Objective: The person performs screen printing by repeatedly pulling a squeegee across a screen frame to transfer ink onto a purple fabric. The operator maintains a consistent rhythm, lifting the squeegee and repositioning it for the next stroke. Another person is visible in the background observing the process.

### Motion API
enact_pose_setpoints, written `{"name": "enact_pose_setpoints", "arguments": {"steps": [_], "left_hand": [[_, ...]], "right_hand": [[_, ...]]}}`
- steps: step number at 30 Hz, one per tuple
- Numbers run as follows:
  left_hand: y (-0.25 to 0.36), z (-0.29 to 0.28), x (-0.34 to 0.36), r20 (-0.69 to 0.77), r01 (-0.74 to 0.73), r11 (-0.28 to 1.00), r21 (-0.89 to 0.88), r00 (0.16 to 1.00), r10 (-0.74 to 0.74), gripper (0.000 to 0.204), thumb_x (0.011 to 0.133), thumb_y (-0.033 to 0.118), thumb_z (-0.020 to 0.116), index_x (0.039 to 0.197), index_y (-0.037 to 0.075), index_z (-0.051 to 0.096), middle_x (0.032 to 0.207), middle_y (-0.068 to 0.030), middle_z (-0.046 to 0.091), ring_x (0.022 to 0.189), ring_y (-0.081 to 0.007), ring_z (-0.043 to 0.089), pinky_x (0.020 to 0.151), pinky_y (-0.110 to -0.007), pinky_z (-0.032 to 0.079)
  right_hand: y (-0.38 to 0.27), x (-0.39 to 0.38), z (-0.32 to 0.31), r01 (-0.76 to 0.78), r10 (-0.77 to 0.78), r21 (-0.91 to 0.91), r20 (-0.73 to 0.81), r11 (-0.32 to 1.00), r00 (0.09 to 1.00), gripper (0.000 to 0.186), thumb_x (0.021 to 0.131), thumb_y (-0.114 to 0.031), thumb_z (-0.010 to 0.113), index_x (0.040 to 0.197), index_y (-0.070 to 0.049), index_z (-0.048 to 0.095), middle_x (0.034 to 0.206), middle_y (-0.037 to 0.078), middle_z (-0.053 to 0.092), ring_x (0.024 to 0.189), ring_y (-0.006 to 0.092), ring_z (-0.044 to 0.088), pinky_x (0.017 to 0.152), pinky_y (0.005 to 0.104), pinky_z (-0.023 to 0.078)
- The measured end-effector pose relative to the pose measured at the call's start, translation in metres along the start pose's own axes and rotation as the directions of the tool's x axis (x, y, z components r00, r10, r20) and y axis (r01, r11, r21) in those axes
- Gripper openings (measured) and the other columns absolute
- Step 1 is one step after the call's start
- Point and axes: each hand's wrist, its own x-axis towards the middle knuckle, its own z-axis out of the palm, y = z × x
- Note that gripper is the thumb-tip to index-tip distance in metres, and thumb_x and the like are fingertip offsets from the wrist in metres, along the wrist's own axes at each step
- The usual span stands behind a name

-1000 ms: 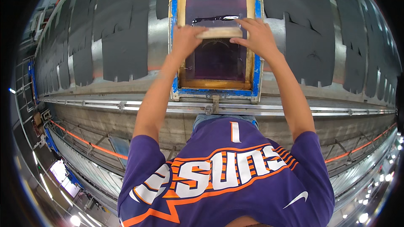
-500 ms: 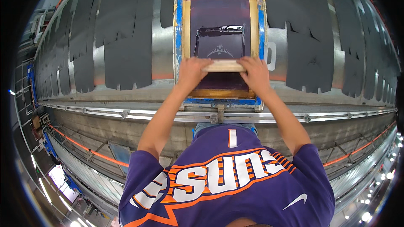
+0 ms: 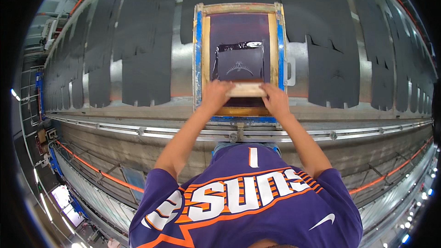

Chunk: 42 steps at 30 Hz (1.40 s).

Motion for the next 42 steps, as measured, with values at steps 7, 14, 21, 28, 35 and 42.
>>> {"name": "enact_pose_setpoints", "arguments": {"steps": [7,14,21,28,35,42], "left_hand": [[0.015,0.002,-0.037,-0.081,0.007,0.997,-0.081,0.997,-0.013,0.047,0.071,0.009,0.077,0.117,0.019,0.074,0.123,0.0038,0.071,0.108,-0.0217,0.062,0.089,-0.039,0.047],[0.033,0.026,-0.073,-0.113,0.057,0.995,-0.08,0.991,-0.066,0.061,0.07,0.005,0.075,0.129,0.02,0.066,0.139,0.0011,0.062,0.124,-0.0234,0.055,0.096,-0.042,0.043],[-0.009,0.003,-0.13,-0.265,0.142,0.98,-0.14,0.948,-0.176,0.06,0.07,0.006,0.073,0.128,0.022,0.068,0.137,0.0023,0.064,0.124,-0.0232,0.056,0.095,-0.041,0.043],[-0.179,-0.067,-0.218,-0.17,0.254,0.964,-0.079,0.949,-0.264,0.062,0.07,0.007,0.077,0.13,0.021,0.068,0.139,0.0039,0.063,0.122,-0.0229,0.057,0.098,-0.042,0.041],[-0.286,-0.114,-0.257,-0.15,0.163,0.986,0.028,0.976,-0.157,0.059,0.07,0.012,0.08,0.127,0.021,0.069,0.136,0.0041,0.066,0.119,-0.021,0.059,0.097,-0.04,0.041],[-0.31,-0.122,-0.292,-0.077,0.035,0.993,0.115,0.997,-0.027,0.065,0.07,0.015,0.081,0.132,0.024,0.065,0.138,0.0076,0.064,0.12,-0.0188,0.059,0.098,-0.043,0.04]], "right_hand": [[0.072,0.041,-0.046,-0.227,0.331,0.326,-0.312,0.918,0.89,0.05,0.085,-0.033,0.081,0.126,-0.008,0.066,0.104,0.011,0.063,0.093,0.0204,0.06,0.076,0.0374,0.05],[0.116,0.092,-0.02,-0.343,0.443,0.346,-0.275,0.873,0.853,0.03,0.097,-0.029,0.064,0.116,-0.007,0.072,0.085,0.01,0.071,0.076,0.019,0.063,0.072,0.0353,0.049],[0.031,0.127,0.015,-0.286,0.443,0.407,-0.371,0.868,0.817,0.023,0.1,-0.024,0.061,0.107,-0.003,0.071,0.073,0.007,0.065,0.069,0.0142,0.06,0.068,0.0337,0.05],[-0.124,0.177,0.181,-0.162,0.41,0.515,-0.413,0.842,0.813,0.022,0.101,-0.022,0.06,0.107,-0.004,0.069,0.078,0.01,0.069,0.069,0.0146,0.061,0.068,0.0332,0.049],[-0.203,0.207,0.244,-0.212,0.427,0.484,-0.392,0.849,0.815,0.022,0.102,-0.024,0.058,0.108,-0.006,0.069,0.066,0.008,0.061,0.057,0.0164,0.052,0.057,0.0375,0.041],[-0.209,0.207,0.265,-0.266,0.401,0.334,-0.45,0.904,0.798,0.023,0.101,-0.027,0.057,0.108,-0.009,0.07,0.068,0.014,0.063,0.061,0.0278,0.06,0.063,0.0426,0.045]]}}
